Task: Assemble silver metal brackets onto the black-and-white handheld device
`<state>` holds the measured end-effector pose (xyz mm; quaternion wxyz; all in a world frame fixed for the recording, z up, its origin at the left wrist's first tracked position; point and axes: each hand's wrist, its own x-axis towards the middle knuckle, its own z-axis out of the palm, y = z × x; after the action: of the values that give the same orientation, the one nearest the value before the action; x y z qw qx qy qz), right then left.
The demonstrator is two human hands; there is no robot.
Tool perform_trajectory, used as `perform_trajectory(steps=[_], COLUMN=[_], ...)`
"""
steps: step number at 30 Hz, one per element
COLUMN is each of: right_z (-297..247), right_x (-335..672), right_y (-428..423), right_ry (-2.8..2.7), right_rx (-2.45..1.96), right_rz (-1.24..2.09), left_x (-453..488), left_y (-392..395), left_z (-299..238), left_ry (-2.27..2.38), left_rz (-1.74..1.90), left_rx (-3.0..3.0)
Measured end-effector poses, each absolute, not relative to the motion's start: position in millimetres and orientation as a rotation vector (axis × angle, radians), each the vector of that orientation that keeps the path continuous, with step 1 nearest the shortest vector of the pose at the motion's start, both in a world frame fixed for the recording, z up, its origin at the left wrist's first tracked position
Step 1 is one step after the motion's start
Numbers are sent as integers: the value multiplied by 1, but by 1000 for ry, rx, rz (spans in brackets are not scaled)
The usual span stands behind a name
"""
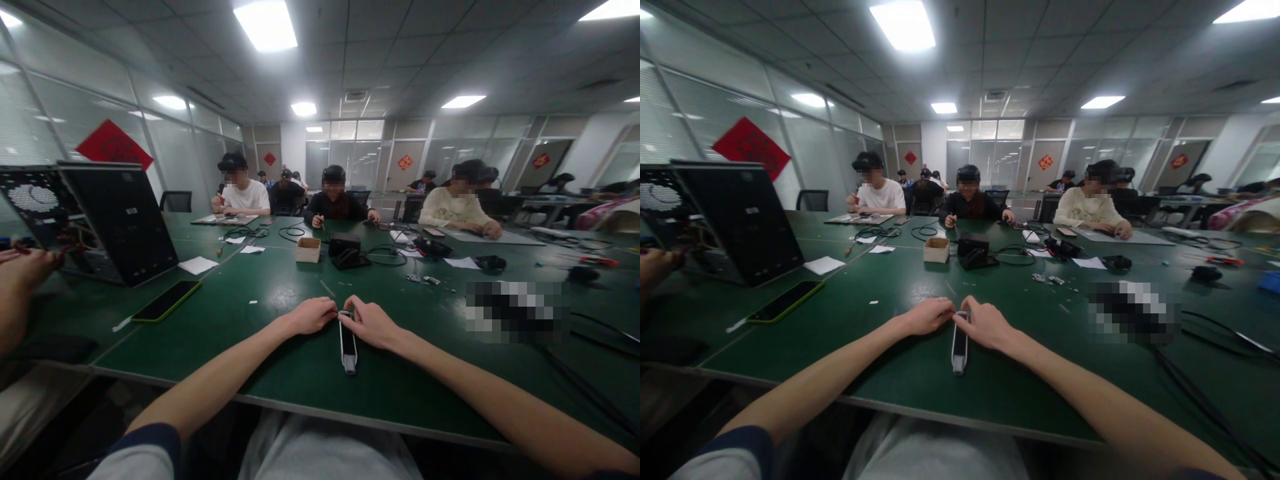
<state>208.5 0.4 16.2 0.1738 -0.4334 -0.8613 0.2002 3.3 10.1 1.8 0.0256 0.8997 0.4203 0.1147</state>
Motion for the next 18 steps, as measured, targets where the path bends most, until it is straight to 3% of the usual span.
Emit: perform_trajectory(steps=[13, 18], right_z=[-6, -16], right_x=[243, 293], right_y=[40, 102], right_ry=[-2658, -2354], right_rx=[-829, -1328], right_rz=[274, 2], left_x=[3, 2], left_y=[9, 9], left_z=[8, 9], left_ry=[1210, 1208], left_rz=[292, 288], left_rx=[2809, 2801])
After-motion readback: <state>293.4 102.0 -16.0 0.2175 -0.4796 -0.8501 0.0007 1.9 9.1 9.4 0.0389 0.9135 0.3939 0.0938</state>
